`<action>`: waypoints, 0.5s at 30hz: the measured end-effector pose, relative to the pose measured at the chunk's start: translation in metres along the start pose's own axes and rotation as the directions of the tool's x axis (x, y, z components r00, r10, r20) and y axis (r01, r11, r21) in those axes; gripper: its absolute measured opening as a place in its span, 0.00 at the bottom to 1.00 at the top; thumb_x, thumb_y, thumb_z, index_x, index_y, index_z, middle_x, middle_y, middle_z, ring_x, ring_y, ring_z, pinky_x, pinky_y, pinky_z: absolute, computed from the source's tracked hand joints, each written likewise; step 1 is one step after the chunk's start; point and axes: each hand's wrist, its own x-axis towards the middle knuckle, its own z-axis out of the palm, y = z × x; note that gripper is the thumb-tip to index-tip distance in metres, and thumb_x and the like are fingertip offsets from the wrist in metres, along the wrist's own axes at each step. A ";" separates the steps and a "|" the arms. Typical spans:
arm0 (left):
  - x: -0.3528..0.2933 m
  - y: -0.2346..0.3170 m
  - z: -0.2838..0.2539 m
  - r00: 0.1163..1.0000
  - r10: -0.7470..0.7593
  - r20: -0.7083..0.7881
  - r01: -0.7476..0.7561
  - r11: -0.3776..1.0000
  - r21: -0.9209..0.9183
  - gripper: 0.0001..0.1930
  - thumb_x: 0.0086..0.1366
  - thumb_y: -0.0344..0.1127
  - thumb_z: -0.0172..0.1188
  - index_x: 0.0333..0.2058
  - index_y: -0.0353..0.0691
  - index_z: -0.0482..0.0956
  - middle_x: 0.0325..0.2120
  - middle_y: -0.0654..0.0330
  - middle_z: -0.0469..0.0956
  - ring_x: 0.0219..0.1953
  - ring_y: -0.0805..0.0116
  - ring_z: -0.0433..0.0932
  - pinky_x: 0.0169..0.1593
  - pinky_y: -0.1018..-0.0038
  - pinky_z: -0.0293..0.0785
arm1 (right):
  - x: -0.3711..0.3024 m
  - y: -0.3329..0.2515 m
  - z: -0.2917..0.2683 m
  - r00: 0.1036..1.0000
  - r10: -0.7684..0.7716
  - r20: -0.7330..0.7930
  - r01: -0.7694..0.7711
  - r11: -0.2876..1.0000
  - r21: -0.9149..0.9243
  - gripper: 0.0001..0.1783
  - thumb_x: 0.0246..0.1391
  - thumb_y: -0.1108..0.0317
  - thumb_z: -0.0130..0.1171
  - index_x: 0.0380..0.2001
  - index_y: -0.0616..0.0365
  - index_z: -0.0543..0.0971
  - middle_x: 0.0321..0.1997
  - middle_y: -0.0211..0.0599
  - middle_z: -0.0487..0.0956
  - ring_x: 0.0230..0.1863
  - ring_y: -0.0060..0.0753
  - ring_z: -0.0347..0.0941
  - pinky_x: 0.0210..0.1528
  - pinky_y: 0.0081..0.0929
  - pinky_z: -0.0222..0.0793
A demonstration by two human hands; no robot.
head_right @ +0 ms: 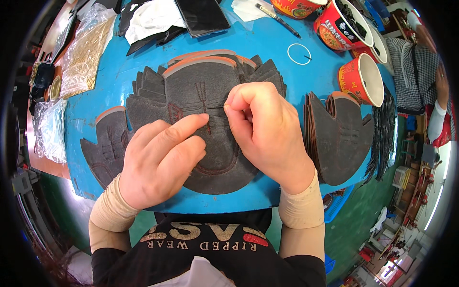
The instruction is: The person stitches a leather component onto a shoe upper with a needle and thread.
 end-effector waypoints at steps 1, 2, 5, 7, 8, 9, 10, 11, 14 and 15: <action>0.000 0.000 0.001 1.000 -0.016 0.004 0.016 1.000 0.000 0.13 0.43 0.28 0.62 0.32 0.39 0.74 0.43 0.51 0.79 0.23 0.67 0.70 0.27 0.73 0.67 | 0.000 0.000 0.000 1.000 0.002 0.000 -0.002 1.000 0.001 0.15 0.47 0.85 0.61 0.33 0.60 0.67 0.31 0.37 0.77 0.24 0.28 0.73 0.26 0.22 0.70; 0.002 0.000 0.000 1.000 -0.017 0.006 0.017 1.000 0.000 0.13 0.43 0.28 0.62 0.32 0.39 0.74 0.43 0.51 0.79 0.23 0.67 0.70 0.27 0.73 0.67 | 0.000 0.000 0.000 1.000 0.005 0.004 -0.005 1.000 -0.010 0.15 0.47 0.85 0.61 0.33 0.60 0.67 0.31 0.37 0.77 0.24 0.28 0.73 0.26 0.22 0.70; 0.007 0.002 -0.001 0.998 -0.029 0.058 0.027 0.999 0.035 0.13 0.43 0.28 0.61 0.31 0.39 0.74 0.45 0.50 0.78 0.22 0.67 0.68 0.27 0.73 0.67 | 0.001 -0.002 0.000 1.000 0.024 0.009 -0.024 1.000 -0.018 0.15 0.47 0.85 0.61 0.33 0.60 0.67 0.31 0.36 0.77 0.25 0.29 0.73 0.27 0.23 0.70; 0.010 0.004 0.000 0.997 -0.030 0.076 0.025 0.998 0.061 0.13 0.43 0.27 0.61 0.31 0.39 0.73 0.45 0.50 0.78 0.22 0.68 0.68 0.26 0.73 0.67 | 0.001 -0.001 -0.001 0.999 0.041 0.009 -0.040 0.999 -0.018 0.15 0.47 0.85 0.61 0.33 0.60 0.67 0.31 0.36 0.76 0.25 0.29 0.73 0.27 0.23 0.70; 0.010 0.004 0.000 0.997 -0.029 0.077 0.024 0.998 0.061 0.13 0.43 0.27 0.61 0.31 0.39 0.73 0.45 0.50 0.78 0.22 0.68 0.68 0.26 0.73 0.67 | 0.000 0.001 -0.001 1.000 0.013 0.008 -0.013 0.999 -0.031 0.14 0.47 0.85 0.61 0.33 0.60 0.68 0.30 0.36 0.76 0.26 0.30 0.74 0.28 0.23 0.70; 0.009 0.005 0.000 0.996 -0.029 0.089 0.022 0.996 0.081 0.13 0.43 0.27 0.61 0.31 0.38 0.73 0.46 0.50 0.78 0.22 0.68 0.68 0.26 0.74 0.67 | 0.000 0.003 0.001 1.000 -0.013 0.006 0.014 0.999 -0.042 0.14 0.48 0.84 0.61 0.34 0.60 0.68 0.30 0.36 0.76 0.26 0.30 0.74 0.29 0.23 0.70; 0.009 0.005 0.000 0.994 -0.028 0.101 0.018 0.995 0.102 0.13 0.42 0.27 0.61 0.31 0.38 0.73 0.46 0.50 0.78 0.22 0.68 0.68 0.25 0.74 0.67 | -0.001 0.004 0.001 1.000 -0.012 0.003 0.012 0.999 -0.040 0.14 0.48 0.84 0.61 0.34 0.60 0.68 0.30 0.36 0.76 0.26 0.30 0.74 0.29 0.23 0.70; 0.009 0.004 0.001 0.994 -0.027 0.104 0.016 0.995 0.103 0.13 0.42 0.27 0.61 0.31 0.38 0.73 0.46 0.50 0.78 0.22 0.68 0.68 0.25 0.74 0.67 | -0.001 0.005 0.002 1.000 -0.004 -0.013 0.004 0.999 -0.040 0.14 0.48 0.84 0.61 0.34 0.61 0.68 0.31 0.36 0.77 0.28 0.30 0.75 0.30 0.22 0.70; 0.012 0.002 0.002 0.995 -0.011 0.094 0.003 0.997 0.080 0.13 0.42 0.27 0.61 0.31 0.38 0.73 0.46 0.50 0.78 0.22 0.68 0.68 0.25 0.74 0.66 | -0.001 0.009 -0.007 0.987 0.077 -0.141 -0.070 0.996 0.053 0.12 0.50 0.83 0.60 0.35 0.61 0.70 0.33 0.37 0.78 0.30 0.28 0.76 0.32 0.21 0.72; 0.012 0.004 0.001 0.994 -0.012 0.105 0.003 0.996 0.094 0.13 0.42 0.26 0.61 0.31 0.38 0.72 0.45 0.50 0.78 0.22 0.68 0.68 0.25 0.74 0.66 | -0.001 0.011 -0.010 0.961 0.152 -0.232 -0.114 0.979 0.169 0.12 0.50 0.82 0.60 0.36 0.61 0.70 0.34 0.37 0.79 0.31 0.26 0.77 0.34 0.20 0.72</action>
